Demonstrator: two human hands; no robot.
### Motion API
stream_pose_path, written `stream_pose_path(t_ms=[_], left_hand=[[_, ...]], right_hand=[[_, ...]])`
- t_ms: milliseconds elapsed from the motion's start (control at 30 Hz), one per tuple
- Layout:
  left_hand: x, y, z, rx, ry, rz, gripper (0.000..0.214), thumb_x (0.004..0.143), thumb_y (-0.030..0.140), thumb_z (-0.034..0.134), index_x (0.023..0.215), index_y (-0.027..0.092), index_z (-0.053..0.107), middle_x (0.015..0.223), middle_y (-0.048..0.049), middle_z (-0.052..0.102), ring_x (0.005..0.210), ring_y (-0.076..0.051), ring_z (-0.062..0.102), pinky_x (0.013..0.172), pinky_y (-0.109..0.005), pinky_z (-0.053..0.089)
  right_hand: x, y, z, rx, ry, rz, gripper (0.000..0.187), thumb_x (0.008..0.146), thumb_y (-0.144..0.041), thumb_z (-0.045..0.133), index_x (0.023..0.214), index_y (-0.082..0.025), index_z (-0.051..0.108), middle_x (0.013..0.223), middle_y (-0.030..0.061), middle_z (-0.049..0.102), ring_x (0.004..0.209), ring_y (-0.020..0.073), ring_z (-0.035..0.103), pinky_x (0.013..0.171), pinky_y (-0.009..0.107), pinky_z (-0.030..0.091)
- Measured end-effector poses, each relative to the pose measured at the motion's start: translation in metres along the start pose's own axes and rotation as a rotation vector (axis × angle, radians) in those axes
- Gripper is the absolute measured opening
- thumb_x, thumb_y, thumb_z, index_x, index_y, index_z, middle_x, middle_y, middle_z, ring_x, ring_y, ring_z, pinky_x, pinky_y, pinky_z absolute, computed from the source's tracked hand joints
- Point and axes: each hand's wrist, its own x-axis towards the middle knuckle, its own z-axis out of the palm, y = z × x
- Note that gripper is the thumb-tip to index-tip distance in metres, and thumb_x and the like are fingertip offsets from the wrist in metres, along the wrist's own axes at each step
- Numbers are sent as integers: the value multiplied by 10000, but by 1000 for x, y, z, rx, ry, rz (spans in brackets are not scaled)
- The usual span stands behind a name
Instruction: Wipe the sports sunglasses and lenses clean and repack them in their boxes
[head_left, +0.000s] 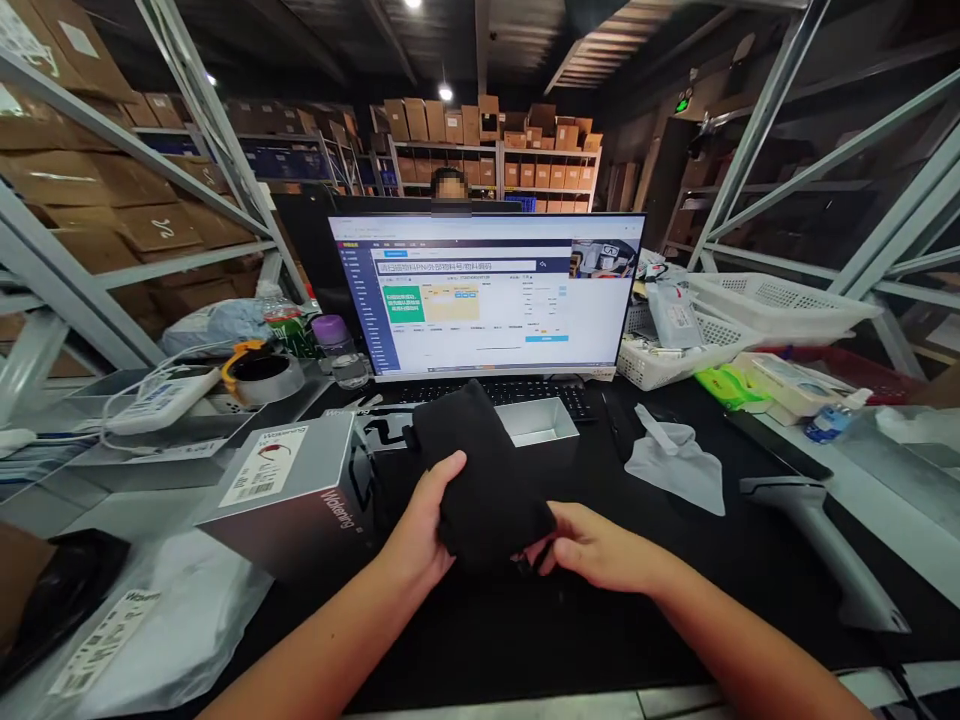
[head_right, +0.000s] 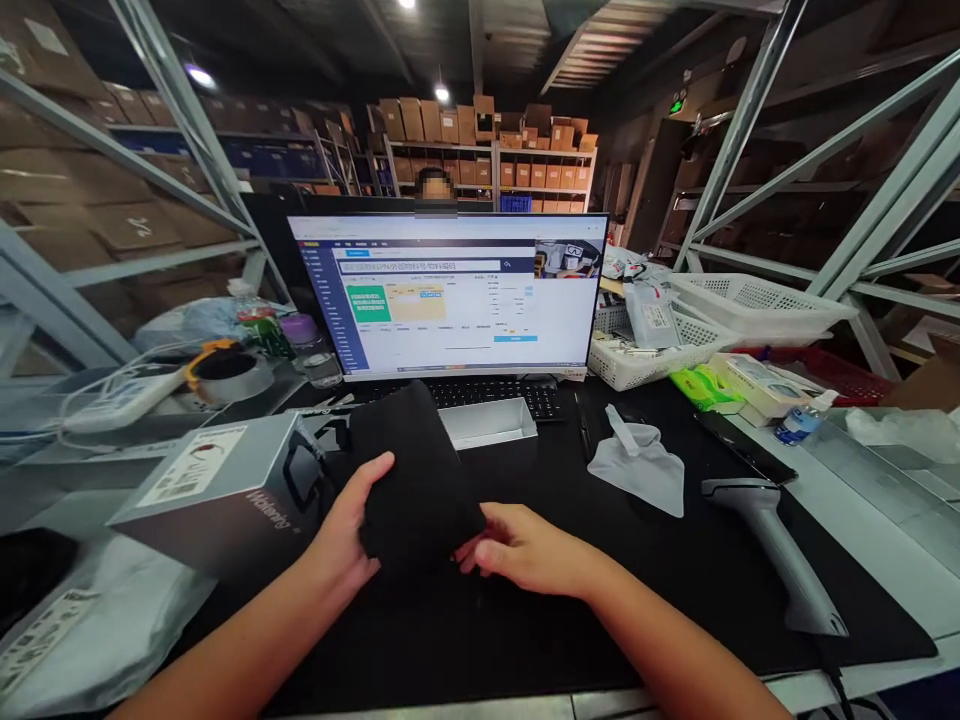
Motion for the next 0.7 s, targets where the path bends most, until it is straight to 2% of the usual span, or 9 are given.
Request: stream_pose_path(t_ms=[100, 167, 233, 367, 467, 533, 700], left_hand=[[3, 3, 0, -47, 33, 97, 299, 816, 307, 656, 1031, 104, 706, 915, -120, 767, 798, -275, 750, 765, -408, 635], [7, 2, -4, -66, 26, 173, 345, 776, 289, 699, 1075, 117, 694, 940, -105, 767, 849, -278, 748, 799, -405, 629], [12, -1, -8, -32, 26, 279, 447, 718, 286, 770, 1130, 141, 673, 978, -86, 763, 905, -280, 741, 828, -396, 620], [24, -10, -16, 130, 15, 499, 652, 664, 352, 869, 1241, 190, 611, 1072, -68, 745, 983, -275, 721, 857, -379, 600], [29, -15, -18, 196, 18, 621, 641, 720, 402, 838, 1274, 217, 576, 1185, -66, 708, 1118, -268, 673, 970, -375, 549], [28, -18, -17, 200, 16, 636, 604, 763, 421, 800, 1279, 226, 555, 1231, -63, 685, 1175, -266, 644, 1028, -383, 513], [19, -21, -15, 243, -62, 623, 605, 768, 420, 771, 1257, 200, 490, 1240, -108, 663, 1185, -312, 631, 1023, -460, 510]], right_hand=[[8, 9, 12, 150, 5, 117, 665, 732, -710, 735, 1056, -132, 681, 870, 79, 709, 752, 163, 667, 701, 287, 515], [12, 13, 21, 191, 71, 199, 627, 793, -721, 664, 982, -123, 687, 727, 49, 692, 587, 125, 627, 601, 254, 496], [14, 14, 28, 120, 136, 218, 590, 858, -709, 588, 916, -130, 687, 643, 23, 665, 519, 109, 592, 537, 225, 470], [7, 3, 33, -177, 185, 178, 439, 939, -560, 581, 785, -155, 650, 599, 3, 643, 522, 109, 591, 492, 192, 440], [-3, -8, 26, -222, 183, 125, 449, 970, -533, 527, 714, -171, 597, 561, -8, 613, 477, 106, 566, 467, 191, 423], [-10, -15, 23, -233, 177, 65, 472, 987, -541, 481, 702, -179, 583, 526, -12, 593, 450, 107, 548, 463, 198, 417], [-17, -27, 27, -410, 83, -58, 495, 1032, -505, 389, 716, -191, 604, 529, 8, 623, 497, 128, 577, 556, 237, 451]])
